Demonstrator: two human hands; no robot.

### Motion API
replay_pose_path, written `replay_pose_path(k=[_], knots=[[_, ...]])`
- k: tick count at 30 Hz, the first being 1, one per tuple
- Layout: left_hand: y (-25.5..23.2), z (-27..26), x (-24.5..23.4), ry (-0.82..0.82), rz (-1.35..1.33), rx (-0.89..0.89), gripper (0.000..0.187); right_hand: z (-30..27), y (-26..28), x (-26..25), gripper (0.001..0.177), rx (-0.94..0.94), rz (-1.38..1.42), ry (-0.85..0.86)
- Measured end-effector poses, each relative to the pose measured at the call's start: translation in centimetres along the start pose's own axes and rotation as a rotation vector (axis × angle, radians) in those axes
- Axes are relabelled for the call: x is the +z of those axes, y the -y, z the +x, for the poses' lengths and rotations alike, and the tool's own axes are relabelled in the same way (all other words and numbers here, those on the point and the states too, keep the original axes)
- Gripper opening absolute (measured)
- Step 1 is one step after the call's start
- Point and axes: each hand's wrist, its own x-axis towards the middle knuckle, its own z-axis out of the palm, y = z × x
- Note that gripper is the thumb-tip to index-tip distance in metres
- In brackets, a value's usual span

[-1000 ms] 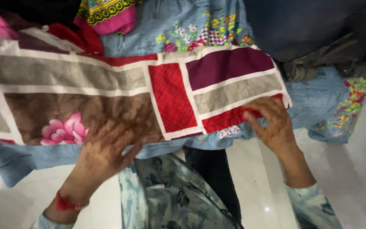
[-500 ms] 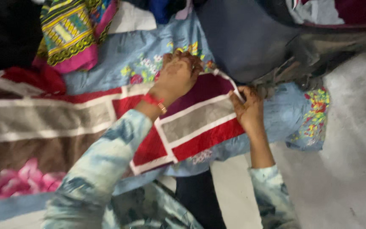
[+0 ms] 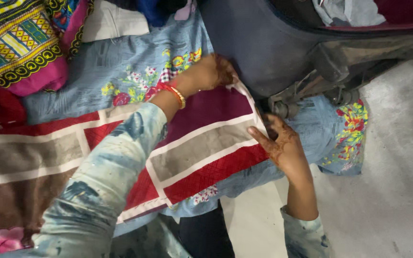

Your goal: The person folds a grey t-shirt and a patterned blanket on a bed and then places them into an open suitcase.

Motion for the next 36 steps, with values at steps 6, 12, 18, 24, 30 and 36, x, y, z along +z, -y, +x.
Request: replay_pose_path(k=[6,12,18,24,30,36], knots=[[-6.5,-2.3,-1.7,-0.049,-0.305,0.486,0.013,-0.6,-1.3,-1.7,0.026,0.051,0.273,0.157],[-9.4,-4.7,-1.0,-0.411,0.348,0.714,0.032,-0.2,-3.9,-1.7,0.032,0.132,0.422,0.092],[-8.5,-6.5,-0.9,-0.636,0.748,0.781,0.041,-1.3,-2.8,-2.7,0.040,0.346,0.147,0.111],[-4.6,-16.3,-1.8,-0.586,0.556,0.445,0.022,-1.9,0.2,-1.8,0.035,-0.338,-0.349,-0.180],[1.2,-22.5,-3.1,-0.596,0.751,0.130,0.028,-0.8,5.2,4.0,0.034,-0.586,-0.175,-0.032],[4.6,-25.3,-3.4,-0.608,0.968,0.076,0.053,4.4,2.3,9.7,0.072,-0.724,-0.484,0.106]])
